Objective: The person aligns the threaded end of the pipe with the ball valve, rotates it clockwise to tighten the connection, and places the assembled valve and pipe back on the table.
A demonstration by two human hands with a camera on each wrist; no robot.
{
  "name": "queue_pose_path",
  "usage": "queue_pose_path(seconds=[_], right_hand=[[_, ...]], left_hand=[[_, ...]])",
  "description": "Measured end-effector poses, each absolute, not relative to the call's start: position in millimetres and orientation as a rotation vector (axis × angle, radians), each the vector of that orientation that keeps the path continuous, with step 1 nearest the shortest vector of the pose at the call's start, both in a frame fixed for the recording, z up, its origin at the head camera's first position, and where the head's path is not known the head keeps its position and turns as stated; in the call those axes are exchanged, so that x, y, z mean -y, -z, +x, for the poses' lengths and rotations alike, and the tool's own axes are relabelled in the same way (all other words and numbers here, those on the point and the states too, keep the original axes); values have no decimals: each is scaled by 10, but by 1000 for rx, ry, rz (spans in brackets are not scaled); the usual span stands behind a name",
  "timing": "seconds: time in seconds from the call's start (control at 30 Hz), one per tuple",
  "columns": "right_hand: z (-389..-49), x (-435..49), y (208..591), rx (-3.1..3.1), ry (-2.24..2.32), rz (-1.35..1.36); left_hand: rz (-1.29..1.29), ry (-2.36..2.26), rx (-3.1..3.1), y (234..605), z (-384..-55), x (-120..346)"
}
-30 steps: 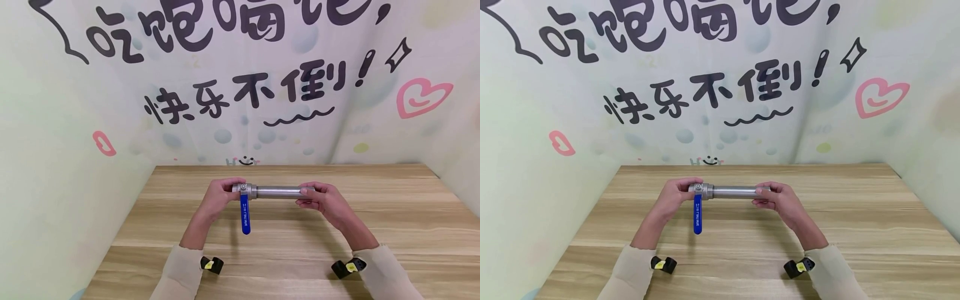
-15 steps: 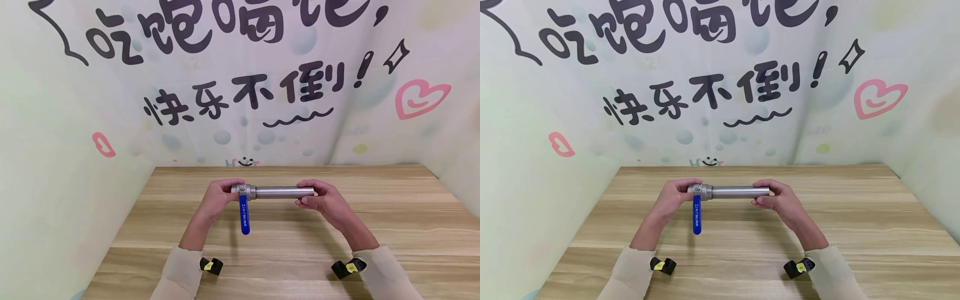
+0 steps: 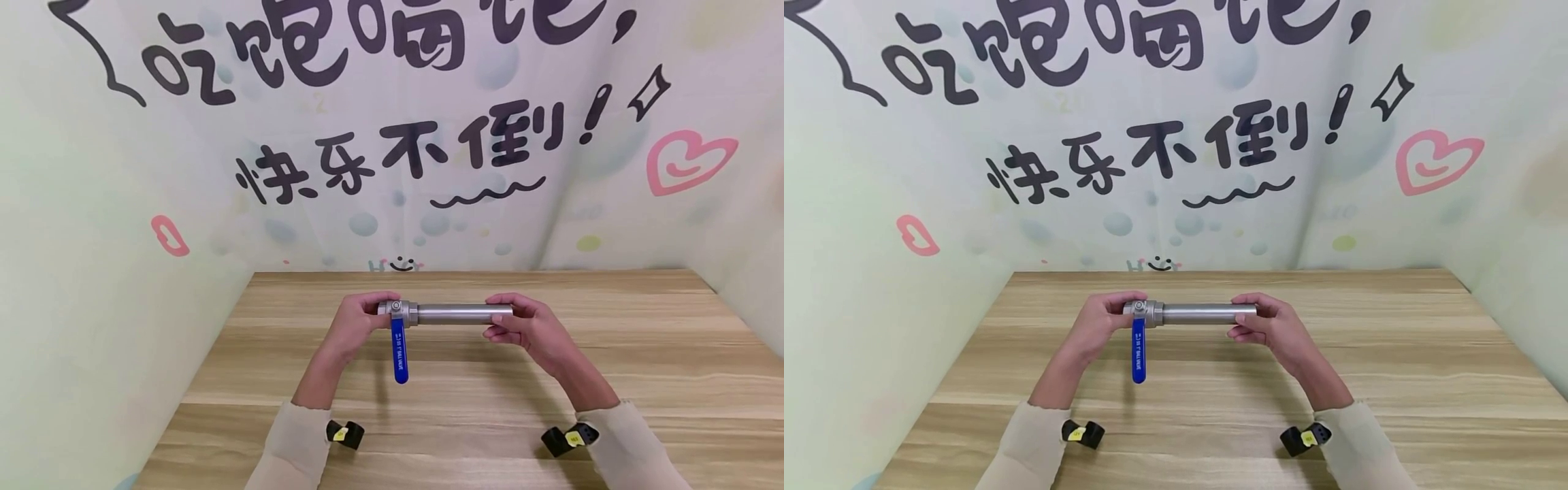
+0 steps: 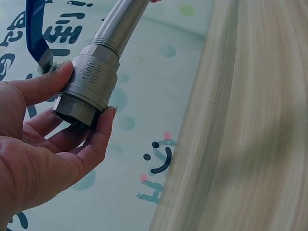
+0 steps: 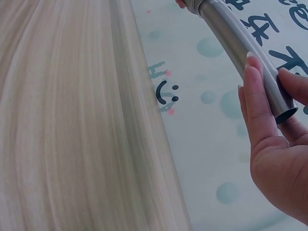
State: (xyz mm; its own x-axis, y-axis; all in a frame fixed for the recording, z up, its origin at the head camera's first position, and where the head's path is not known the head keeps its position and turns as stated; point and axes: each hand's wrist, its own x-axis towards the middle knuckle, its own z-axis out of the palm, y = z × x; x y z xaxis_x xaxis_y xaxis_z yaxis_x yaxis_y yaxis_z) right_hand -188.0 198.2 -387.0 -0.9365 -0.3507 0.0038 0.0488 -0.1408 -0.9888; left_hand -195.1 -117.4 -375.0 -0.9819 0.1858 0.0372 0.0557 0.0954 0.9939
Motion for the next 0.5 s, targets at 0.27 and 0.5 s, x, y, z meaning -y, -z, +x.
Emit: queue_pose_path(seconds=[0.27, 0.5], right_hand=[[-1889, -1972, 3890, -1891, 2173, -323], [-1871, -1939, 3882, -1933, 2156, -262]], left_hand=[[249, -2032, -2264, 3763, -1957, 1180], [248, -2034, -2264, 3752, -1954, 1177]])
